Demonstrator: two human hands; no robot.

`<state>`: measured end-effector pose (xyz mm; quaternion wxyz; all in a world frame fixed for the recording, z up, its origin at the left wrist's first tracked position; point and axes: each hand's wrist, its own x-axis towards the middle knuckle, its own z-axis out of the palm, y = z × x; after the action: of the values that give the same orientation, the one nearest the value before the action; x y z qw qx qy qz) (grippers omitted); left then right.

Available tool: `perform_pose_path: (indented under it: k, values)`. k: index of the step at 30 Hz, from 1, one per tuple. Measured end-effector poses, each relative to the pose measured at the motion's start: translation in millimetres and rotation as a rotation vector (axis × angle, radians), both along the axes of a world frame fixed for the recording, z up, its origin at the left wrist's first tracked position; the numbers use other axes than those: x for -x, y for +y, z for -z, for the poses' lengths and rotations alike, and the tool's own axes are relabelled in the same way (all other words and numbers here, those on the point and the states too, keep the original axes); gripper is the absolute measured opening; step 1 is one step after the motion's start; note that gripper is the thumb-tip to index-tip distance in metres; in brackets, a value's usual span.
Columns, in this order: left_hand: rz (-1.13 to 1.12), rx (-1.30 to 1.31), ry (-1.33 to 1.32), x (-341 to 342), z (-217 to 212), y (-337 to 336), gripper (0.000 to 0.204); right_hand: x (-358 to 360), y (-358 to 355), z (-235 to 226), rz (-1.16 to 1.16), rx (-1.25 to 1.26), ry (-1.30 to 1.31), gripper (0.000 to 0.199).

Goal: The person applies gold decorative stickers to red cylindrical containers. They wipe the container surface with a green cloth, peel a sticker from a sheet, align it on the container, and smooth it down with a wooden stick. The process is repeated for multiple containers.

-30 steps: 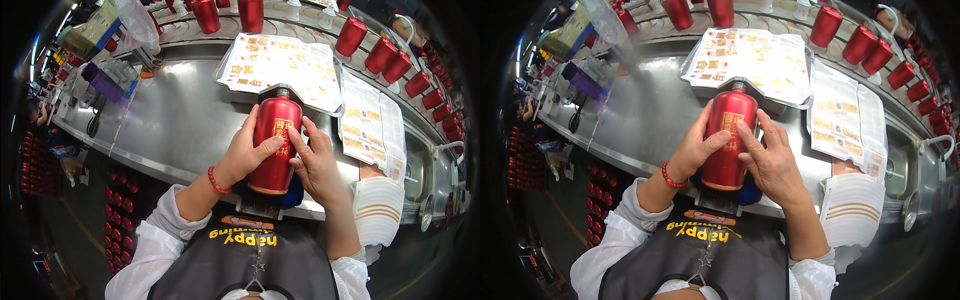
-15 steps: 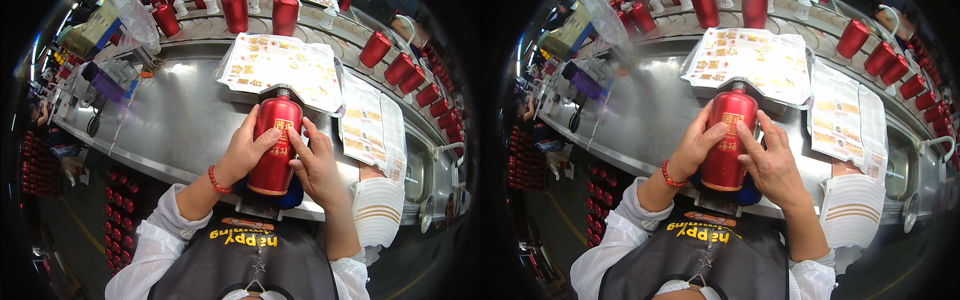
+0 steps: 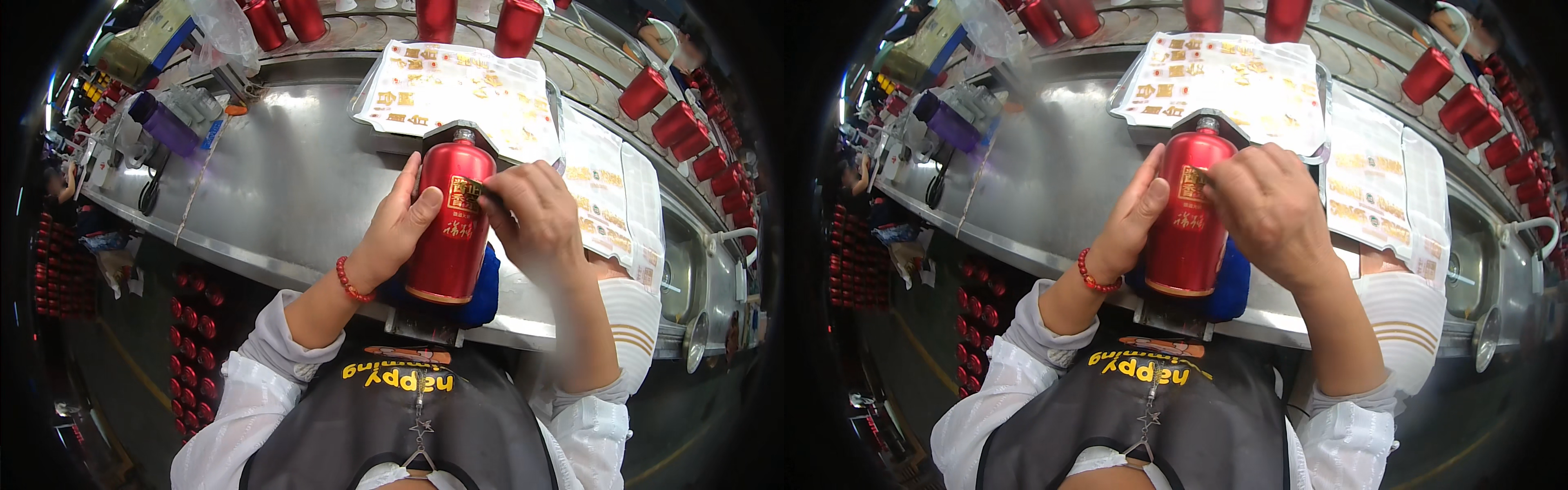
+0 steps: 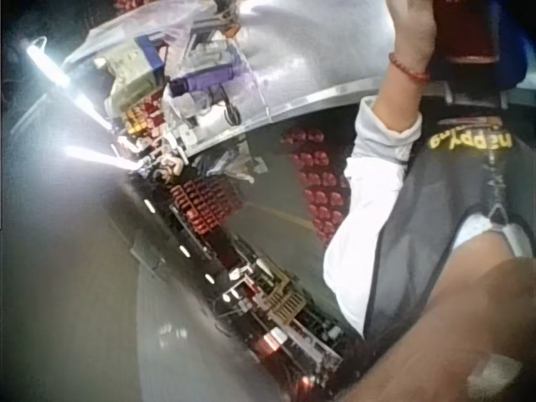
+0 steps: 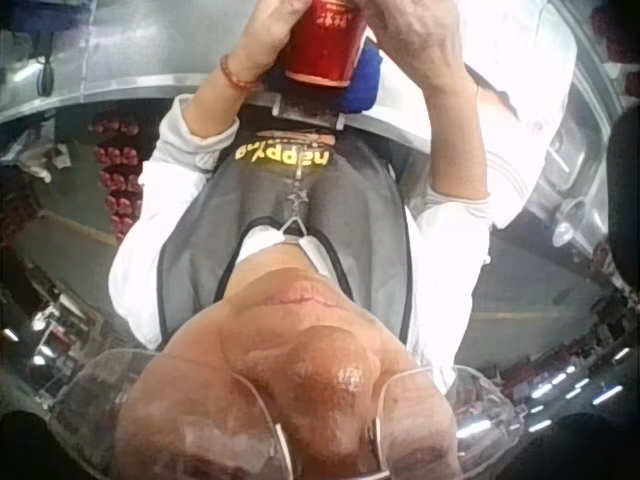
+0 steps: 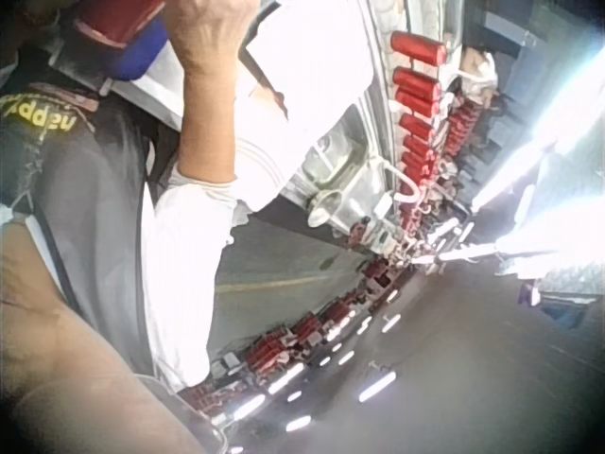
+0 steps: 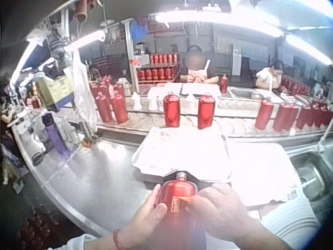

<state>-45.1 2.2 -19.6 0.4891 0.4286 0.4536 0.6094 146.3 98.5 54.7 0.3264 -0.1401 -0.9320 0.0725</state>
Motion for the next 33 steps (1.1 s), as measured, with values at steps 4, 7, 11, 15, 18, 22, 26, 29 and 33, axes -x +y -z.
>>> perform_pose_path:
  k: [4,7,11,15,18,22,26,29,33]
  values:
    - [-0.084,-0.215,0.243,11,8,-6,0.092,6,-15,-25,-0.382,0.199,-0.162,0.025]
    - [-0.017,-0.257,0.314,18,6,1,0.091,22,23,-23,-0.275,0.575,-0.160,0.016]
    - [-0.052,-0.419,0.803,34,-3,5,0.085,25,45,-18,0.107,0.225,0.083,0.017]
    - [-0.026,-0.570,1.220,29,-33,10,0.075,-4,24,-2,0.118,0.579,0.181,0.015]
    - [-0.004,-0.613,1.323,21,-34,-2,0.068,-11,21,6,0.087,0.519,0.191,0.015]
    - [0.007,-0.627,1.337,2,-30,-32,0.061,-4,18,1,0.059,0.316,0.181,0.013]
    - [-0.025,-0.584,1.189,-4,-21,-67,0.053,0,2,-1,-0.125,-0.073,0.101,0.020]
    - [-0.343,-0.458,1.103,-8,15,-95,0.076,4,-10,-20,-0.377,0.255,-0.109,0.018]
    - [-0.364,-0.262,1.149,-17,16,-84,0.092,40,25,-20,-0.051,0.348,-0.063,0.015]
